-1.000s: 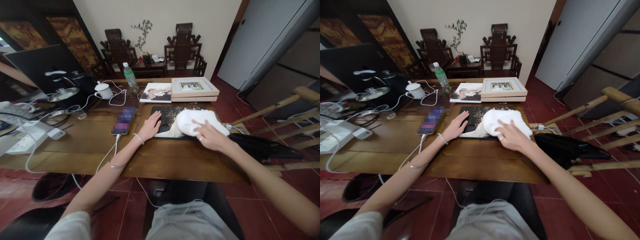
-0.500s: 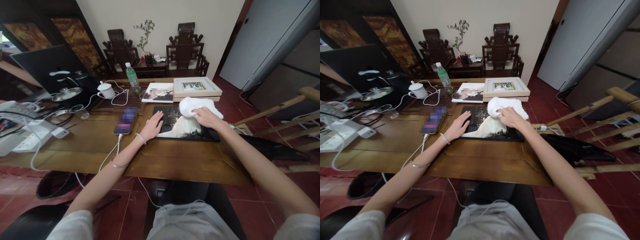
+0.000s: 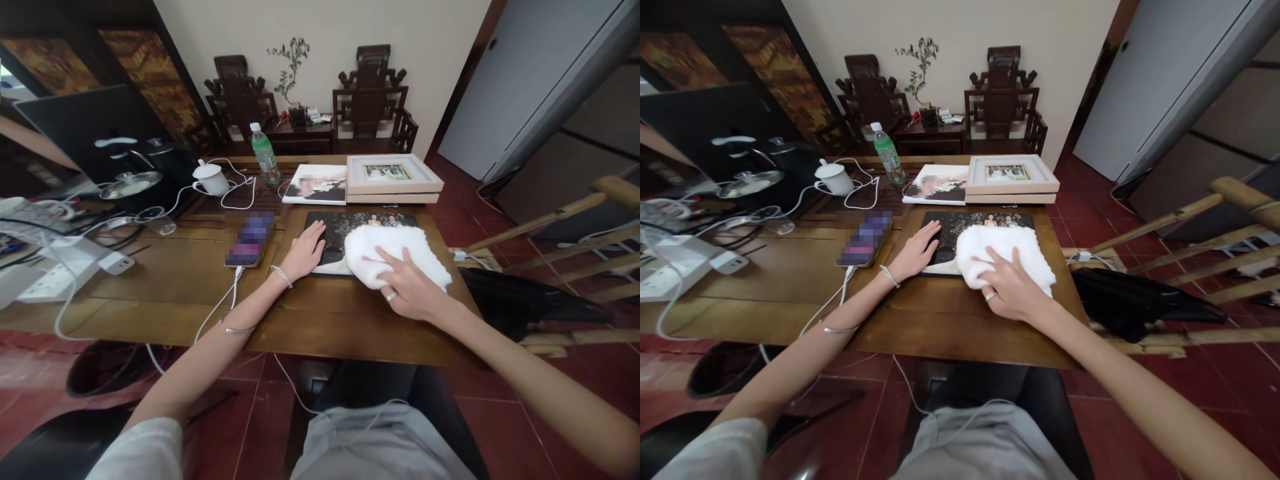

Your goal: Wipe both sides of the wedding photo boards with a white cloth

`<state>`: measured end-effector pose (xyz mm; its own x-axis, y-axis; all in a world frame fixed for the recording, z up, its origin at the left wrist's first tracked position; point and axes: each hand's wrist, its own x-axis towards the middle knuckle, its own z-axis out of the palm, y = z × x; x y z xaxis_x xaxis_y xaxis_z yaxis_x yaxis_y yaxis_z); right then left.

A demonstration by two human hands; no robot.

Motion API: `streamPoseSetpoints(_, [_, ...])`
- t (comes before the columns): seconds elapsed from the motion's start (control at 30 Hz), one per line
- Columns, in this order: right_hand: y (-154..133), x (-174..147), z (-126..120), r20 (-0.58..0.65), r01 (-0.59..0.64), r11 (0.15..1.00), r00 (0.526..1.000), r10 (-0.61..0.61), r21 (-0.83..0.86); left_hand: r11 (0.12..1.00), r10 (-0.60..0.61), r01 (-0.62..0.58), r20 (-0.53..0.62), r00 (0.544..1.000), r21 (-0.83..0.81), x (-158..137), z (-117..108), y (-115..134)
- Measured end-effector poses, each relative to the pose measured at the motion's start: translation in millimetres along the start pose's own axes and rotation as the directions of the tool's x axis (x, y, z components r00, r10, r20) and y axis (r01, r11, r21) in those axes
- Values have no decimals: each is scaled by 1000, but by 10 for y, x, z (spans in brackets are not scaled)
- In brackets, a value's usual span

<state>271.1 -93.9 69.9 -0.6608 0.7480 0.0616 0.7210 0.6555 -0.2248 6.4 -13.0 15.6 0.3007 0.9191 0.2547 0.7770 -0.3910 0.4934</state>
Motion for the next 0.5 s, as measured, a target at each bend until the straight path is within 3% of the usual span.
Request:
streamPoseSetpoints(0.3, [307,1218,-193,-20,-127,991,992,126,-39,999,-13,13,7,1000,-34,14,-4,-41])
streamPoseSetpoints(0.4, [341,1406,-199,-37,-159,987,987,158,-23,1000,-13,14,22,1000,-16,13,-5,-43])
streamPoseSetpoints(0.5, [277,1371,-114,-70,-167,985,984,163,-49,1000,-13,13,24,1000,-8,12,-1,-40])
